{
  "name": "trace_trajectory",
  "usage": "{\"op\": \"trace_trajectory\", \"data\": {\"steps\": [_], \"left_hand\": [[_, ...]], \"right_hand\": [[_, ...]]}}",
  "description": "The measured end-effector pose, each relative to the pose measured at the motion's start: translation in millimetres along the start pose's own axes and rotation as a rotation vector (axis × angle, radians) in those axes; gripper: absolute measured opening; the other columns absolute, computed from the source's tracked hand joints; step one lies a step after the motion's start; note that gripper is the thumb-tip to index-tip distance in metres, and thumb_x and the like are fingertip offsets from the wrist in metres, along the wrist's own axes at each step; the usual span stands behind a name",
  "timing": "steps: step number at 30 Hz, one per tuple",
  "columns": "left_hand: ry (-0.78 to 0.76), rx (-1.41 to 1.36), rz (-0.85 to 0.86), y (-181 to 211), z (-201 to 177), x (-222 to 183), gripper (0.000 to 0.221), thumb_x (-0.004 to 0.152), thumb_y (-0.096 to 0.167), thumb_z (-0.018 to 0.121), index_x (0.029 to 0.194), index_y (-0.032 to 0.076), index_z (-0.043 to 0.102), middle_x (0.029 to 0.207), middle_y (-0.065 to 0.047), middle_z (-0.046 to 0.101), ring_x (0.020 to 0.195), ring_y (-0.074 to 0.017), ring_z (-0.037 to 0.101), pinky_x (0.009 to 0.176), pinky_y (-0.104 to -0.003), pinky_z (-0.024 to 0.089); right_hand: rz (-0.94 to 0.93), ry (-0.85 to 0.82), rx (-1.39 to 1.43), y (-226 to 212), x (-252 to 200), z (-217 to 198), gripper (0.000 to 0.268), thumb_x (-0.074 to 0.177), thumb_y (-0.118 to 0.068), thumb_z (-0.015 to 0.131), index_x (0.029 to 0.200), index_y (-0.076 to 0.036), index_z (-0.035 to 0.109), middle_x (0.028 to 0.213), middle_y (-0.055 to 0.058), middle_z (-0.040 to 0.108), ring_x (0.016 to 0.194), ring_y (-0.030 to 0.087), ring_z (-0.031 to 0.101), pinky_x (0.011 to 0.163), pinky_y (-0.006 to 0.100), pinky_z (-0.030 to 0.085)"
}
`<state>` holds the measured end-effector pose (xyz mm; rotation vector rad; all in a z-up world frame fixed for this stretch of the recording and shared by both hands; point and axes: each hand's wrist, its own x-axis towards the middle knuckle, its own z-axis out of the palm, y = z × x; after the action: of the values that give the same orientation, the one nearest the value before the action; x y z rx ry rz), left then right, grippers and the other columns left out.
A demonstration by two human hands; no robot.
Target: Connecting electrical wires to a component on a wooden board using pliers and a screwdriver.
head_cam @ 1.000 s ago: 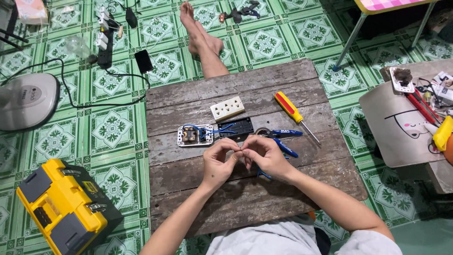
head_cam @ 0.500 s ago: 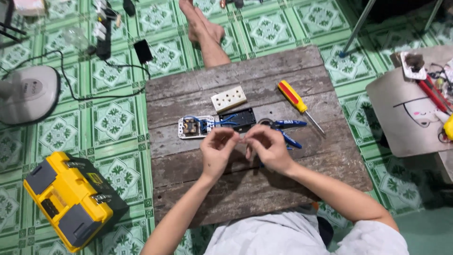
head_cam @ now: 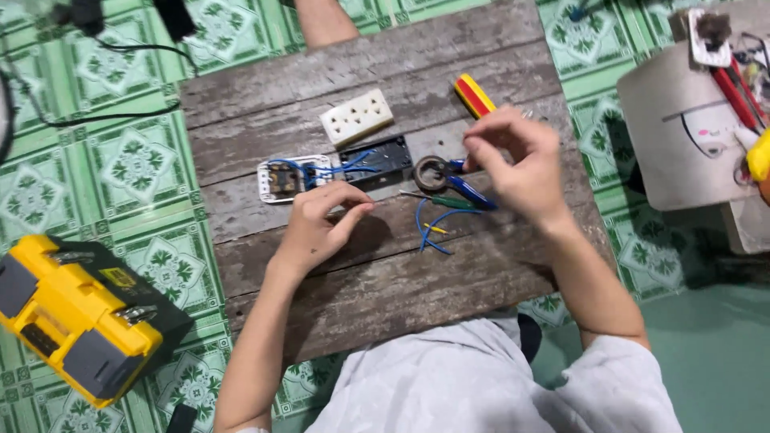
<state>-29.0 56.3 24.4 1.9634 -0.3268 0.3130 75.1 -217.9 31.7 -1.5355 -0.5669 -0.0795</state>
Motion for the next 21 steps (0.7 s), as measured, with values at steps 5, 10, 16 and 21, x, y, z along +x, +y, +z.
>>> {"op": "trace_trajectory", "data": {"steps": [5,10,16,21], "left_hand": [[-0.273,0.246,-0.009,7.9,5.7,1.2,0.021,0.084,-0.003,0.071,0.104,0.004,0.072,0.099,-0.003,0.073,0.075,-0.0195,0.067,0.069,-0.031,0.052],[-0.329,0.307,0.02,19.5,15.5,7.5,0.02,0.083,-0.001,0.073,0.102,0.003,0.072,0.098,-0.002,0.074,0.075,-0.0199,0.067,0.07,-0.031,0.052],[-0.399,0.351,0.11,21.8,51.9,11.3,0.015,0.081,0.002,0.077,0.095,0.006,0.075,0.091,-0.002,0.074,0.068,-0.0171,0.065,0.063,-0.028,0.052],[-0.507,0.34,0.532,35.0,136.3,21.0,0.012,0.083,0.012,0.077,0.087,0.012,0.066,0.089,0.0,0.067,0.08,-0.016,0.063,0.067,-0.028,0.053]], "right_hand": [[-0.013,-0.051,-0.435,-40.2,-13.2,-57.8,0.011,0.092,0.018,0.069,0.101,0.012,0.068,0.098,0.016,0.066,0.082,0.021,0.059,0.079,0.028,0.049],[0.169,0.104,-0.339,-22.4,-48.7,-128.3,0.013,0.102,0.019,0.064,0.111,0.009,0.064,0.099,0.012,0.063,0.086,0.019,0.064,0.083,0.027,0.055],[0.283,0.272,-0.483,-6.6,-98.6,-197.4,0.011,0.108,0.016,0.066,0.114,0.007,0.065,0.1,0.011,0.067,0.084,0.016,0.065,0.08,0.024,0.053],[0.368,0.462,-0.399,7.5,-128.6,-208.9,0.007,0.11,0.007,0.063,0.116,0.003,0.065,0.098,0.009,0.069,0.081,0.013,0.068,0.074,0.019,0.056]]}}
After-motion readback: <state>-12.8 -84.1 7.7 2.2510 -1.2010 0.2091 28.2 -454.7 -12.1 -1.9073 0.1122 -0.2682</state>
